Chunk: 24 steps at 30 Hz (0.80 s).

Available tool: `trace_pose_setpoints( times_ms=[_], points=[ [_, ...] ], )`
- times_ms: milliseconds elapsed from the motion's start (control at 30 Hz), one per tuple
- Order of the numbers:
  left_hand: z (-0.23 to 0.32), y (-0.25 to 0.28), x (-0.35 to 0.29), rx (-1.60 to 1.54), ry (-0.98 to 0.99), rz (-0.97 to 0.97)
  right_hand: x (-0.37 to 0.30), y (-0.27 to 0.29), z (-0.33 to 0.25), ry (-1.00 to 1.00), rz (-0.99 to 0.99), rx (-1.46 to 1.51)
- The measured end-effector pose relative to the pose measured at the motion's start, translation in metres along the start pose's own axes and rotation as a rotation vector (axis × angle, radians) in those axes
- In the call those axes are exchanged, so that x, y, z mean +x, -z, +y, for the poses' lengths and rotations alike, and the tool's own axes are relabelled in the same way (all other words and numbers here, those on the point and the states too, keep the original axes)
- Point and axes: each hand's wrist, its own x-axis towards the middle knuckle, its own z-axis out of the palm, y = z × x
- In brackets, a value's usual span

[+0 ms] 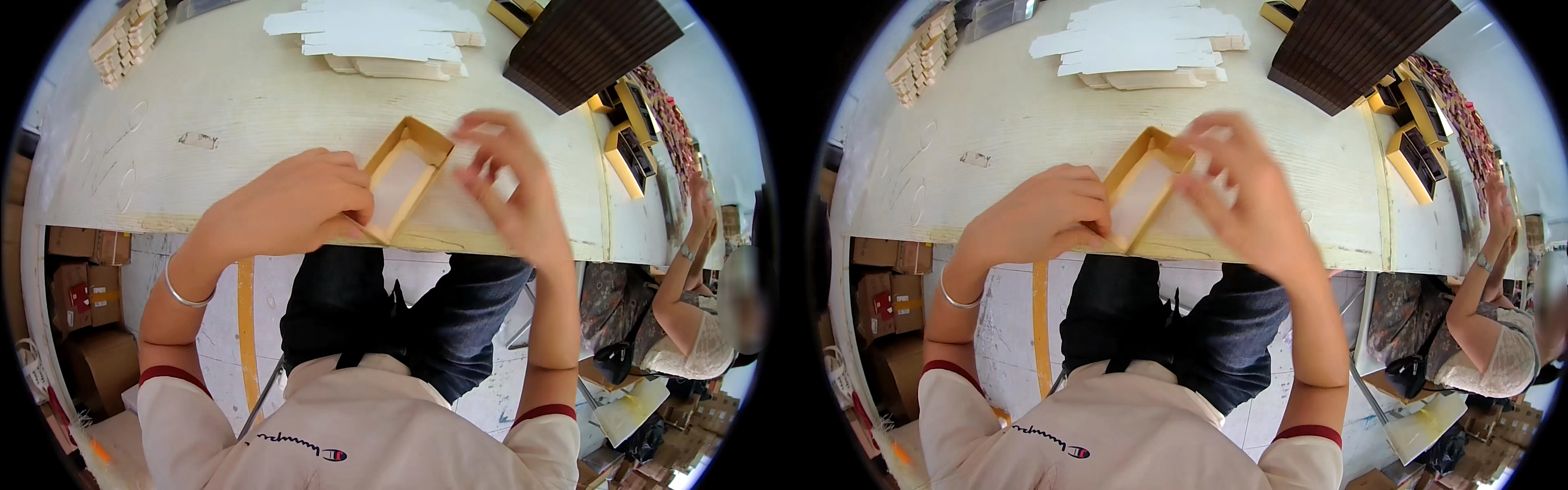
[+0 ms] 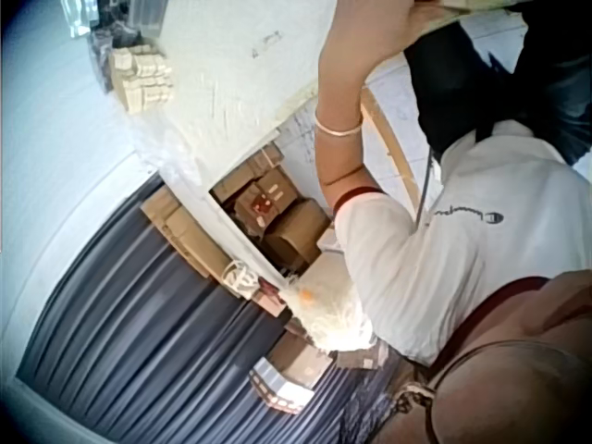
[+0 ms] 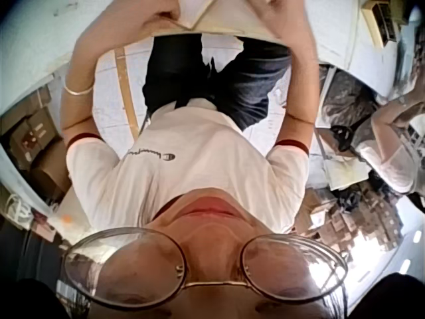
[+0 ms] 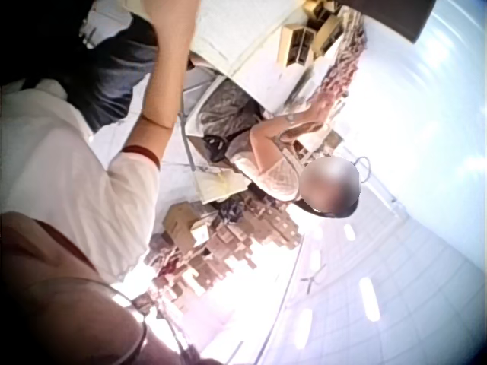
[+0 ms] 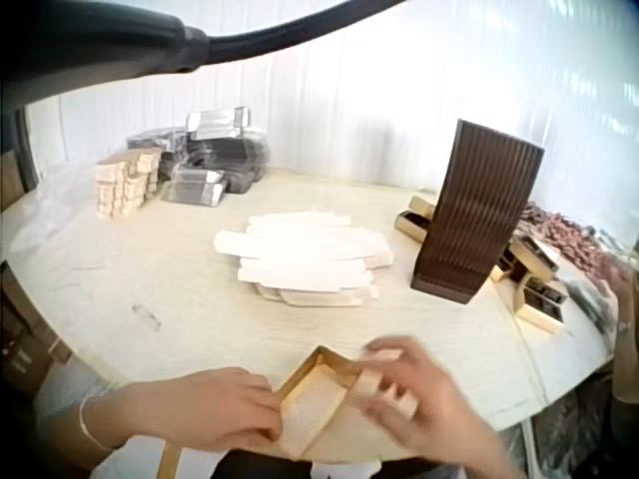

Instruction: The person folds flat white cardboard pieces into small rectangular boxes and then inserts dark rectangular inserts into them. The process is repeated multiple times, with finished boxes placed to the side.

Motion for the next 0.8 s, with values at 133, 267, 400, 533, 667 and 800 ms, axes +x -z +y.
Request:
trace_pose_setpoints(
  times_ms=[133,267,400,533,667,800],
  points=[
    [0.013,-0.008,0.001,0.196,-0.053,0.092,0.029,0.010,0.014,-0.216,-0.245,-0.185],
    [0.020,-0.032,0.001,0.306,0.019,0.222,0.045,0.008,0.007,-0.299,-0.653,-0.286],
    [0.029,-0.040,0.003,0.357,0.029,0.301,0.055,0.011,-0.003,-0.715,-0.776,-0.104],
    [0.032,-0.043,0.008,0.423,-0.009,0.354,0.049,0.007,0.000,-0.769,-0.676,-0.069],
    [0.035,-0.045,0.009,0.535,-0.039,0.357,0.040,0.006,0.005,-0.751,-0.593,0.004],
    [0.040,-0.047,0.012,0.522,-0.061,0.345,0.024,-0.005,0.030,-0.370,-0.497,-0.193]
  ],
)
